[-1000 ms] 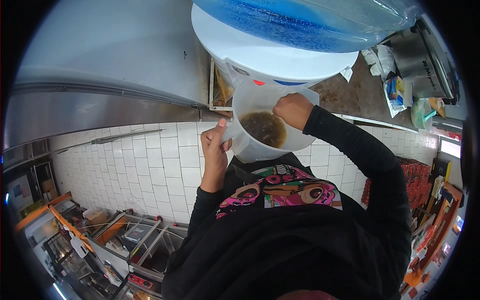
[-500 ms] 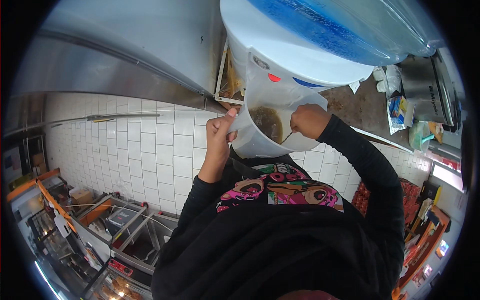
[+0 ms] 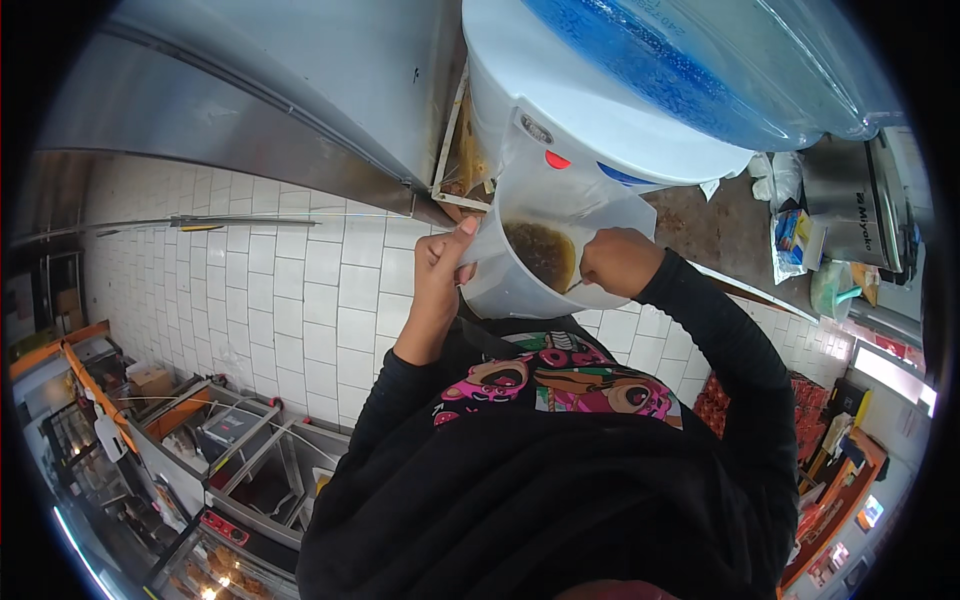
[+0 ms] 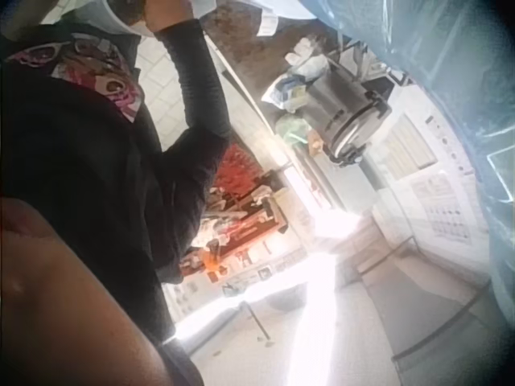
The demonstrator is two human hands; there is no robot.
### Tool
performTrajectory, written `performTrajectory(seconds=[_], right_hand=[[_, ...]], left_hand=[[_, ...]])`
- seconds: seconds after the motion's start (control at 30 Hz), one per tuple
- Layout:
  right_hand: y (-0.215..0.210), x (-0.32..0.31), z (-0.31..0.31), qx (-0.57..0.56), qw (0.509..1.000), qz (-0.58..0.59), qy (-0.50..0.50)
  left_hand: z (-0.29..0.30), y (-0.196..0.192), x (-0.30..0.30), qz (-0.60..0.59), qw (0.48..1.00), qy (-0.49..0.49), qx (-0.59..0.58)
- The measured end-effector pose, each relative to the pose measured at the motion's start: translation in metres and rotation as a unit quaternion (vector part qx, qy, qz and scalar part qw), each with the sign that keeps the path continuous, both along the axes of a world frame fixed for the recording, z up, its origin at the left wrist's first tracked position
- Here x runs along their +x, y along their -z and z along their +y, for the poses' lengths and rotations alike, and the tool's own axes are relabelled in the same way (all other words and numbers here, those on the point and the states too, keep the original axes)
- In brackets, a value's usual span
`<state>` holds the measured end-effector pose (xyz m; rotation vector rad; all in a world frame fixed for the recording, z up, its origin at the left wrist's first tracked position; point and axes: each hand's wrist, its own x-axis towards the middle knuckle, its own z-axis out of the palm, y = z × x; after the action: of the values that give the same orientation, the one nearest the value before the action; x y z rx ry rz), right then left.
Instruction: The person prepares a green rice wrap by first filling a pitcher with water from a dispenser and stirring a dark liquid into it. Then, the person mixes green rice in a bowl, scoops a portion onto a paper sheet, and folds the paper to form a wrap.
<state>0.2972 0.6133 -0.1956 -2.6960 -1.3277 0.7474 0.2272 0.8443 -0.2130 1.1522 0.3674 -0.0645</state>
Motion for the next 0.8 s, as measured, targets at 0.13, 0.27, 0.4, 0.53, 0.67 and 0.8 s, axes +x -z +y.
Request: performTrajectory(seconds=[0.13, 0.27, 0.4, 0.53, 0.67, 0.8], right_hand=[[0.004, 0.006, -0.002, 0.026, 0.998, 0.038, 0.034], [0.025, 0.014, 0.005, 0.027, 0.994, -0.088, 0.054], [0.031, 0.009, 0.014, 0.148, 0.985, -0.048, 0.069], [0.01, 0.003, 0.013, 0.183, 0.968, 0.161, 0.057], [-0.007, 0.002, 0.006, 0.088, 0.982, 0.165, 0.027], [0.022, 0.006, -0.01, 0.088, 0.994, 0.027, 0.063]], left_hand=[[0.0, 0.0, 0.0, 0.0, 1.0, 0.002, -0.003], [-0.001, 0.0, 0.001, 0.003, 1.0, 0.007, 0.008], [0.0, 0.001, 0.001, 0.008, 1.0, 0.008, 0.011], [0.002, 0.004, 0.0, -0.002, 1.0, 0.01, 0.011], [0.003, 0.003, -0.001, -0.003, 1.0, 0.019, 0.018], [0.005, 0.008, 0.0, -0.012, 0.999, 0.036, 0.014]])
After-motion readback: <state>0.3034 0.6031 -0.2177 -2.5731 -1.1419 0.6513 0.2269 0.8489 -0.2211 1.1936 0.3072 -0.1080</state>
